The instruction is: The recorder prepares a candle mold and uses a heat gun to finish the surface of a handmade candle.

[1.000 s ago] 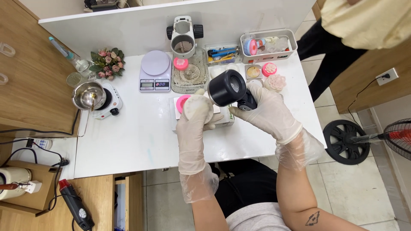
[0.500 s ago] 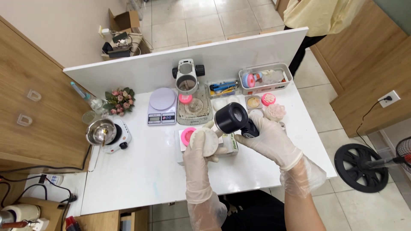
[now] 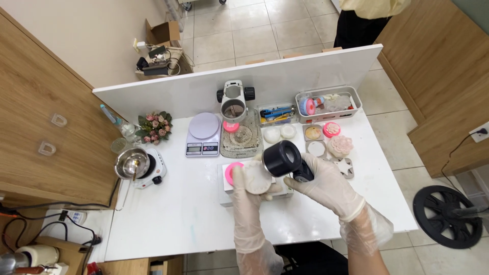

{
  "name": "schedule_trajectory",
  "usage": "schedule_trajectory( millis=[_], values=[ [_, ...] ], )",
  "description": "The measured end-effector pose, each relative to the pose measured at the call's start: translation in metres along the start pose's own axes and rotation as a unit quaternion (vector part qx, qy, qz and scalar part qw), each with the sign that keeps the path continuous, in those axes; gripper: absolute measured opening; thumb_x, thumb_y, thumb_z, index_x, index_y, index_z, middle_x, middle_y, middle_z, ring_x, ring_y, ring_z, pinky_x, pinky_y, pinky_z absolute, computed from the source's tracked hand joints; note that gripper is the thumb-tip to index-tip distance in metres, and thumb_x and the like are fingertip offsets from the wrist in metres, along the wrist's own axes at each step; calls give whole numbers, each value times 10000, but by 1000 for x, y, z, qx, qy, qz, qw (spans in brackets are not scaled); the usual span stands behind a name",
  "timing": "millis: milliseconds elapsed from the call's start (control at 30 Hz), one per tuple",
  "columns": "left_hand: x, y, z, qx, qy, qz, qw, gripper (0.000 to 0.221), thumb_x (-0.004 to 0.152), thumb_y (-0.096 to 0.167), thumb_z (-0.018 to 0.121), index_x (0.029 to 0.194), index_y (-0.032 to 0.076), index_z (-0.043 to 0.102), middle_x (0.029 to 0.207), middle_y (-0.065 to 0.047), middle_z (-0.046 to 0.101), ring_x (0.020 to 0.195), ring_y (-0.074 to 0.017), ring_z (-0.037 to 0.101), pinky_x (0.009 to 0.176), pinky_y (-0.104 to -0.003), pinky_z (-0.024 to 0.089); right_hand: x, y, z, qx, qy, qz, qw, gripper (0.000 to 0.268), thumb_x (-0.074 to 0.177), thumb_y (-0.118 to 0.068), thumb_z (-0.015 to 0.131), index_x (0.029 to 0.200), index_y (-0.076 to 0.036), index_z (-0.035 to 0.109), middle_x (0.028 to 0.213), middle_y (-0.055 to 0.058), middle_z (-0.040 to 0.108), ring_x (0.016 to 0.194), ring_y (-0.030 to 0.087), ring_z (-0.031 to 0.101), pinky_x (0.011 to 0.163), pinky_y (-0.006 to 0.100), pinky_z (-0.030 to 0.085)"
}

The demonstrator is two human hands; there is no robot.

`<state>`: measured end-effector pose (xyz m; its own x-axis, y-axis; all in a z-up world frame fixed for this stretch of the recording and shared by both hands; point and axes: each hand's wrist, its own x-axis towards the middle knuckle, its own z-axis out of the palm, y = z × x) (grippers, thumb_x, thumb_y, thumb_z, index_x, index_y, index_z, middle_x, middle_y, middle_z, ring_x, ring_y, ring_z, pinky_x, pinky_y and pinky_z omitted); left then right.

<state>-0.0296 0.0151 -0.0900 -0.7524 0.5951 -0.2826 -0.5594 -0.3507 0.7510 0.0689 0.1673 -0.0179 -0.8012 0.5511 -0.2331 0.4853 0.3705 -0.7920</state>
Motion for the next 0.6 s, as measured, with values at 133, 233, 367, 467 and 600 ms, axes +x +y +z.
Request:
schedule_trajectory(
  millis=[133,233,367,467,600],
  values=[
    [1,-2,-2,37,40,-10,998,712,998,564,416,1395,8,617,1054,-119,746,680,-201,729,501,-257,481,6,9,6,41,-2,-10,999,408,725,-247,836,1101,-121,737,774,7,741,697,102,659,687,293,560],
    [9,6,-3,31,53,-1,998,667,991,522,432,1429,47,597,1080,-104,734,657,-194,713,493,-255,469,16,8,7,36,0,-9,999,412,720,-249,846,1095,-123,734,767,1,740,694,97,657,685,287,565],
    [21,-2,-13,-5,66,16,998,749,953,599,351,1432,62,557,1094,-102,749,631,-186,724,461,-241,464,19,7,9,16,-20,21,999,386,739,-262,853,1078,-110,749,741,26,700,678,111,616,676,292,552],
    [23,-8,-12,-40,56,43,997,833,953,661,300,1435,26,539,1084,-125,752,639,-176,728,464,-233,471,17,12,11,46,-22,24,998,418,726,-258,851,1108,-133,737,751,-19,721,687,82,631,680,272,557],
    [20,-15,-13,-35,51,50,997,819,973,648,331,1491,32,479,1106,-131,728,680,-163,713,504,-234,459,12,13,7,50,-35,23,998,390,736,-254,839,1094,-126,752,738,-5,700,681,92,617,669,278,552]
  ],
)
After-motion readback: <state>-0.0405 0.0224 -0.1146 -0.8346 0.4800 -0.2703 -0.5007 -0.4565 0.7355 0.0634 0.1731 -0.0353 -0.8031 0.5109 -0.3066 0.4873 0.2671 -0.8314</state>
